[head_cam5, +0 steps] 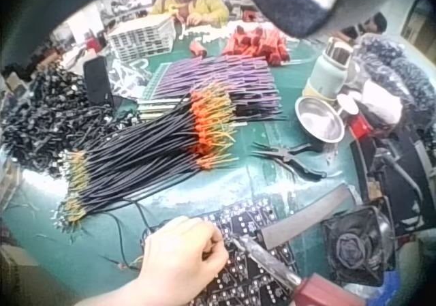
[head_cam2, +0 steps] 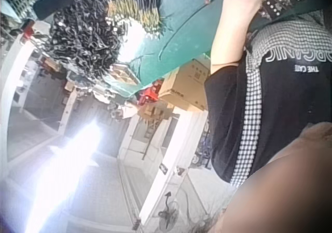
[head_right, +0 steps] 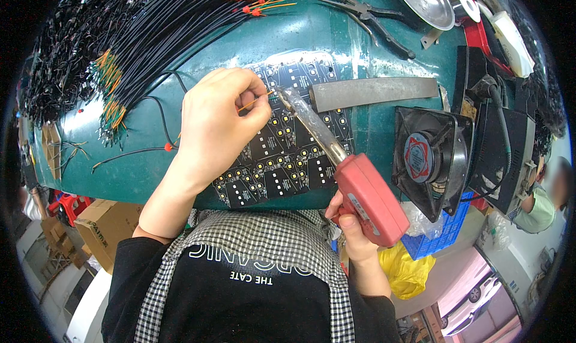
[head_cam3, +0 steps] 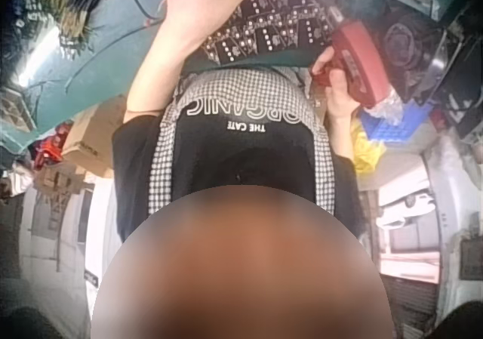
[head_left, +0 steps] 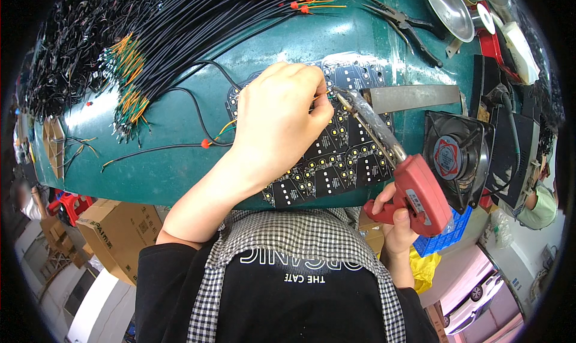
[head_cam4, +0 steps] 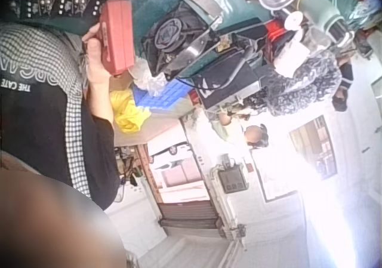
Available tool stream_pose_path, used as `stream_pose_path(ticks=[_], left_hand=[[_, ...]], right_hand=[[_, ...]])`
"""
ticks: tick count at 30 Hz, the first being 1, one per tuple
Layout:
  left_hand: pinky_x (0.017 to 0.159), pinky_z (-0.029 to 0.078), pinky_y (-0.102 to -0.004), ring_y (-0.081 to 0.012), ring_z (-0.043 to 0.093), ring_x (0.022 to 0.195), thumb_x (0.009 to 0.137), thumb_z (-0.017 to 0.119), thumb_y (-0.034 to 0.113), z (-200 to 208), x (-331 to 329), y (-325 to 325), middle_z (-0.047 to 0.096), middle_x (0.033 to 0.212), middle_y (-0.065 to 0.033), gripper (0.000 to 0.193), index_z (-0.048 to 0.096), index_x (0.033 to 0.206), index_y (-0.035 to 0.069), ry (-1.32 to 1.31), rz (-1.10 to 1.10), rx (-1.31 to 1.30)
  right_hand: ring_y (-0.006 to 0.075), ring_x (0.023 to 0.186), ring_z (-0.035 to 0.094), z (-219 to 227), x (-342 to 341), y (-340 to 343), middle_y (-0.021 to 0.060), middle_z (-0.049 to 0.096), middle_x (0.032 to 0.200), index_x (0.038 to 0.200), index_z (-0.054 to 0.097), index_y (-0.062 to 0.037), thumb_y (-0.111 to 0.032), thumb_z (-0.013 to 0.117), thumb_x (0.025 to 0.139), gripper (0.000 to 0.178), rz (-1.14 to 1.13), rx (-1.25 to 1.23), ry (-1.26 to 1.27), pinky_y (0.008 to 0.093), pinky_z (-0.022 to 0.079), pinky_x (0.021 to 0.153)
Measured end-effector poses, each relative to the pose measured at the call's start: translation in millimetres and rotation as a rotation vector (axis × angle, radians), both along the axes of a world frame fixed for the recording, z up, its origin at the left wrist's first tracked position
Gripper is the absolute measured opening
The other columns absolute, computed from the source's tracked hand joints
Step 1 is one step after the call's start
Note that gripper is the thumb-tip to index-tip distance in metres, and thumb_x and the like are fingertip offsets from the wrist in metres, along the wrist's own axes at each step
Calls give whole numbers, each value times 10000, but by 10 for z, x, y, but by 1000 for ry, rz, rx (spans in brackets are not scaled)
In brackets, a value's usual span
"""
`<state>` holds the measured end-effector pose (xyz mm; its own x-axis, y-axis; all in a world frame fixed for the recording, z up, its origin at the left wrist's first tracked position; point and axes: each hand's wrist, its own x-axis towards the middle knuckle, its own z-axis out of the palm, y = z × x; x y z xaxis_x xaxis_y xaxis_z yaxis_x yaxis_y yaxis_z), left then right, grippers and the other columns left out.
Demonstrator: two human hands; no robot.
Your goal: The person places soldered circuit board panels into a storage crate under the workbench, then solders wires onto circuit boards on the table using a handheld soldering tool.
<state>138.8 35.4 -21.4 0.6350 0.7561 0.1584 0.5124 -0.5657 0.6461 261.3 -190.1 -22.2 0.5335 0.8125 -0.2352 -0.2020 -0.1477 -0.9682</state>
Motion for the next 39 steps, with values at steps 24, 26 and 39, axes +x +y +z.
stream_pose_path(ticks=[24, 26, 39], left_hand=[[734, 517, -448, -345, 625, 781, 798, 643, 116, 60, -27, 91, 635, 812, -145, 113, 610, 761, 15, 65, -87, -38], [750, 518, -456, -352, 637, 822, 845, 621, 156, 53, -9, 235, 634, 867, -155, 153, 646, 809, 10, 69, -113, -91], [767, 548, -362, -217, 669, 817, 843, 647, 234, -195, 442, 1018, 674, 1037, -68, 183, 753, 913, 102, 44, -153, 447]], right_hand=[[186, 708, 615, 2, 33, -21, 207, 608, 1126, 1376, 399, 36, -460, 683, 888, 751, -109, 70, -51, 299, 517, 608], [191, 738, 628, 6, 45, -39, 211, 609, 1145, 1385, 398, 33, -460, 697, 876, 769, -140, 69, -25, 316, 537, 635], [176, 651, 577, -3, 7, -98, 214, 582, 1101, 1375, 372, 23, -392, 607, 951, 639, -161, 172, -130, 264, 484, 550]])
